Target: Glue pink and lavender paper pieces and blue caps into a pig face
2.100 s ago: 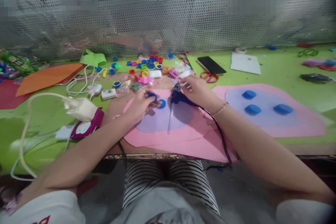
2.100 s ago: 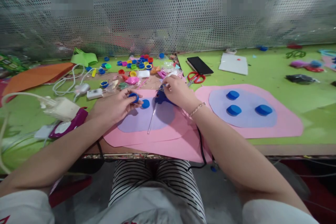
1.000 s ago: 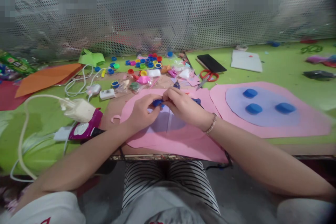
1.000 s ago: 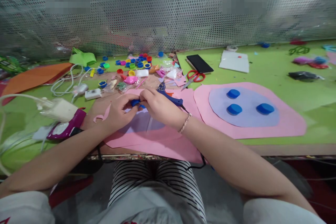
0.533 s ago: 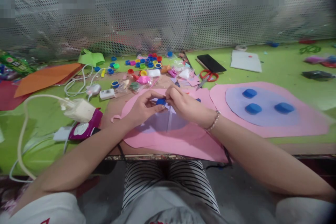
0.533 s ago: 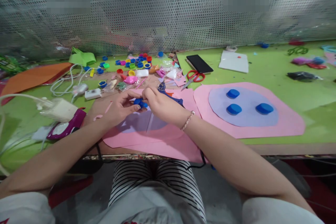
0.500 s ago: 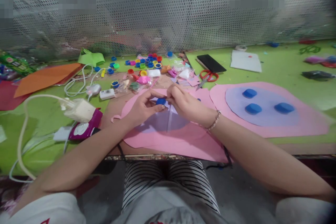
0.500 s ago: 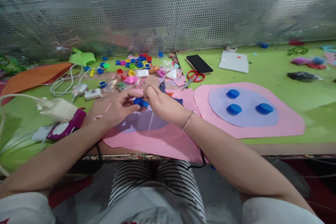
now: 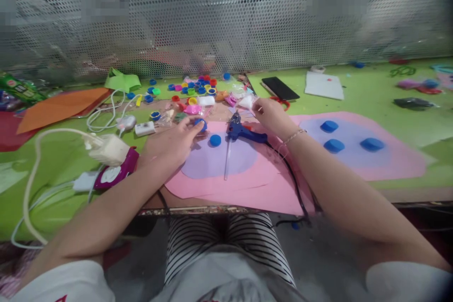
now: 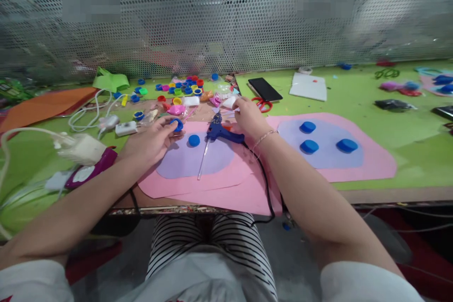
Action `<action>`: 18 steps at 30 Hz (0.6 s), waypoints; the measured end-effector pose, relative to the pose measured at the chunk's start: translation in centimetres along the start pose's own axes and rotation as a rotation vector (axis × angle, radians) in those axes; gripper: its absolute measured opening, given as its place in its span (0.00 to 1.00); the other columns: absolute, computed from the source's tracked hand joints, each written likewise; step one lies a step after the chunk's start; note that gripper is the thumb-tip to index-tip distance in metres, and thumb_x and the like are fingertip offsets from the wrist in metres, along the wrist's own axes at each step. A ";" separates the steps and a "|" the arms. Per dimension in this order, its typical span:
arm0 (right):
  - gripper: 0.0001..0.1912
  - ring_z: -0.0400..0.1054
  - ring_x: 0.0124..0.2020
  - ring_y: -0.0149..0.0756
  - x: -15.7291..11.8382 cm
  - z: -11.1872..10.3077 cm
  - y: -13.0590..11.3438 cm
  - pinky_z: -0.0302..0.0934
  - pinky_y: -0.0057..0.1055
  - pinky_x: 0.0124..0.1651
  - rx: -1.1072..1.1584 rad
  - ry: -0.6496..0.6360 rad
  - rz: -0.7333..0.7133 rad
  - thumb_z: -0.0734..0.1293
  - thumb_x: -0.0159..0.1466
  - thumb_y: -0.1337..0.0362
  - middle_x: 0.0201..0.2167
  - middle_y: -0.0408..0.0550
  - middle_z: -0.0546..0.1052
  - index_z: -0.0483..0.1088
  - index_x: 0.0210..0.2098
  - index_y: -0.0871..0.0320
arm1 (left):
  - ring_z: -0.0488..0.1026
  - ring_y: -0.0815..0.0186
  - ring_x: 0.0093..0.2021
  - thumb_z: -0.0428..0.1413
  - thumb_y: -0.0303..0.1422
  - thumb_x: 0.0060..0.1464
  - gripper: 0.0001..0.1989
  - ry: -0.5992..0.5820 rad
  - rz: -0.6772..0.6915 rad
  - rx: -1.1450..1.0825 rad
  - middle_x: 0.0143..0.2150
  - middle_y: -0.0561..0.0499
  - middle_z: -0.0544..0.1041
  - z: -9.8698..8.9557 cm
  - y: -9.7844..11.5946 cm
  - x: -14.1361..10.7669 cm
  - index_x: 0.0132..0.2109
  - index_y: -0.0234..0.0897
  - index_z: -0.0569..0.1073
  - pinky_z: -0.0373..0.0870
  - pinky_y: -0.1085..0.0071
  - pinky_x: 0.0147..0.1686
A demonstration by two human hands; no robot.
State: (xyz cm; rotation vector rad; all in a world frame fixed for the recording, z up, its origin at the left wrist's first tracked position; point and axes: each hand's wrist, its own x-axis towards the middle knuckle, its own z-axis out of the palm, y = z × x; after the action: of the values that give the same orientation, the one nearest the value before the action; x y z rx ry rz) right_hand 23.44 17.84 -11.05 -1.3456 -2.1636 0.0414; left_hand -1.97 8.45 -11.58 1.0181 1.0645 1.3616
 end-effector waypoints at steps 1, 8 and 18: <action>0.10 0.67 0.37 0.41 0.0 0.1 0.0 0.59 0.35 0.40 0.006 0.011 -0.001 0.58 0.53 0.76 0.35 0.56 0.72 0.68 0.30 0.62 | 0.74 0.70 0.30 0.60 0.31 0.49 0.11 0.001 -0.007 -0.015 0.34 0.50 0.75 -0.2 -0.1 0.2 0.41 0.39 0.70 0.71 0.73 0.32; 0.15 0.66 0.44 0.45 -1.3 -1.2 -2.7 0.59 0.39 0.46 -0.033 -0.115 -0.097 0.60 0.58 0.69 0.41 0.59 0.72 0.67 0.45 0.65 | 0.72 0.73 0.24 0.59 0.27 0.49 0.06 0.076 -0.033 -0.119 0.28 0.53 0.73 0.5 1.0 0.0 0.35 0.36 0.69 0.70 0.74 0.29; 0.23 0.60 0.49 0.53 -3.3 -1.8 -5.6 0.56 0.42 0.49 -0.231 -0.486 -0.092 0.62 0.51 0.67 0.47 0.64 0.66 0.62 0.47 0.67 | 0.73 0.72 0.26 0.57 0.25 0.49 0.07 0.167 -0.122 -0.088 0.28 0.53 0.74 0.5 1.7 0.0 0.36 0.37 0.69 0.69 0.76 0.27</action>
State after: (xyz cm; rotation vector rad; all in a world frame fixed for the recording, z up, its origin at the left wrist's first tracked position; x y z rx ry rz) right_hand 20.79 11.89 -9.26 -1.4766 -2.7035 0.0934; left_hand -1.91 8.45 -9.85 0.7730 1.1603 1.3988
